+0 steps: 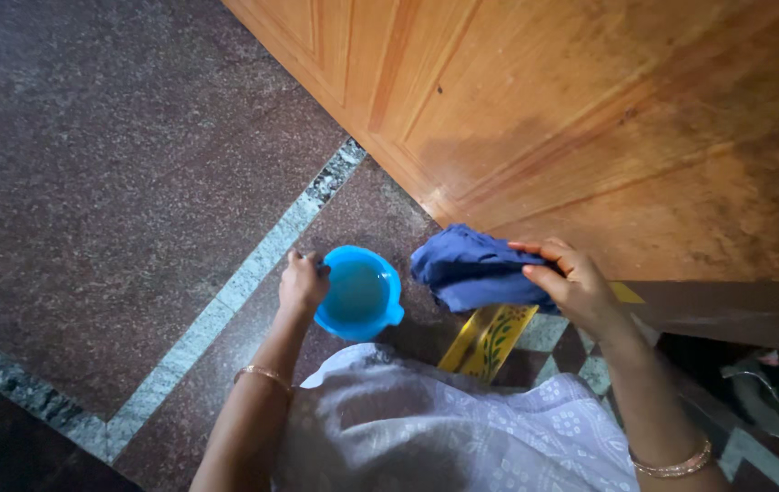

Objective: The person wipes a wooden door with a blue cloth, focusing on the handle and latch area. They repeatedly dip the cloth into a blue cup of water and continue wiping the door surface and hardware.

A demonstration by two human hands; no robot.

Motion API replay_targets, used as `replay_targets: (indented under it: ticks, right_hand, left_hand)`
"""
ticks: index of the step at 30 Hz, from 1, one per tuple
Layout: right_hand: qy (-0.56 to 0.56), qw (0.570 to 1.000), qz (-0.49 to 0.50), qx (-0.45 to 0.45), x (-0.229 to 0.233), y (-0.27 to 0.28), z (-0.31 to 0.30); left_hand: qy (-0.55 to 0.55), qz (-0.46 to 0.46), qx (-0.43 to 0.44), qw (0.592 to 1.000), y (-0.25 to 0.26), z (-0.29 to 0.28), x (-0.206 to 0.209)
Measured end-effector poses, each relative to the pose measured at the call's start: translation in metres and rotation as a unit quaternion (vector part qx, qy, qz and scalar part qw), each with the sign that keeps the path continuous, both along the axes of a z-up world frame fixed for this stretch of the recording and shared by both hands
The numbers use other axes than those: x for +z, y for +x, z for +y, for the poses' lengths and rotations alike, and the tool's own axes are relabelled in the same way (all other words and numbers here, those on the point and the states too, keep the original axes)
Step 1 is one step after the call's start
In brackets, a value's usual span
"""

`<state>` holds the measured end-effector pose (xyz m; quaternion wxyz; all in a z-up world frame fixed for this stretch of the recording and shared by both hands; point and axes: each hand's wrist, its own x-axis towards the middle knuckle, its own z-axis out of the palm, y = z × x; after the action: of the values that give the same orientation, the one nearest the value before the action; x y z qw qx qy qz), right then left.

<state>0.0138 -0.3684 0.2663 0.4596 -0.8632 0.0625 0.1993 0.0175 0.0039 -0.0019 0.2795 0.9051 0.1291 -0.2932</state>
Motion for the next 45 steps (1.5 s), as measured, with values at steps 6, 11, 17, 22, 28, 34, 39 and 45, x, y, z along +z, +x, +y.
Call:
replay_targets:
  ticks: [6,11,17,22,28,34,39,45]
  right_hand:
    - [-0.077,0.993,-0.004,0.089,0.001,-0.001,0.031]
    - [-0.049,0.988,0.019,0.149,0.013,0.000,0.062]
    - [-0.003,0.969,-0.014,0.246,0.017,0.016,0.098]
    - [-0.182,0.939,-0.050,0.286,0.006,0.025,0.087]
    - [-0.346,0.882,0.101,0.304,-0.044,0.016,0.064]
    - [0.078,0.978,-0.054,0.187,-0.125,0.031,0.096]
    - [0.154,0.971,-0.030,0.181,-0.192,0.042,0.175]
    - [-0.113,0.976,-0.065,0.176,-0.315,0.045,0.216]
  left_hand:
    - [0.005,-0.005,0.093,0.996,0.024,0.009,-0.016]
    - [0.067,0.080,0.100,0.990,0.039,-0.010,0.011]
    - [-0.432,0.049,-0.256,0.864,0.008,-0.066,0.083]
    - [-0.369,-0.068,-0.256,0.891,0.024,-0.038,0.106]
    - [-0.054,-0.042,-0.190,0.979,0.034,0.000,0.123]
    - [-0.291,-0.015,0.099,0.952,0.044,0.007,0.063]
    - [-0.429,0.128,0.350,0.823,0.048,-0.004,0.026]
    - [-0.457,-0.031,0.298,0.838,0.029,0.005,-0.077]
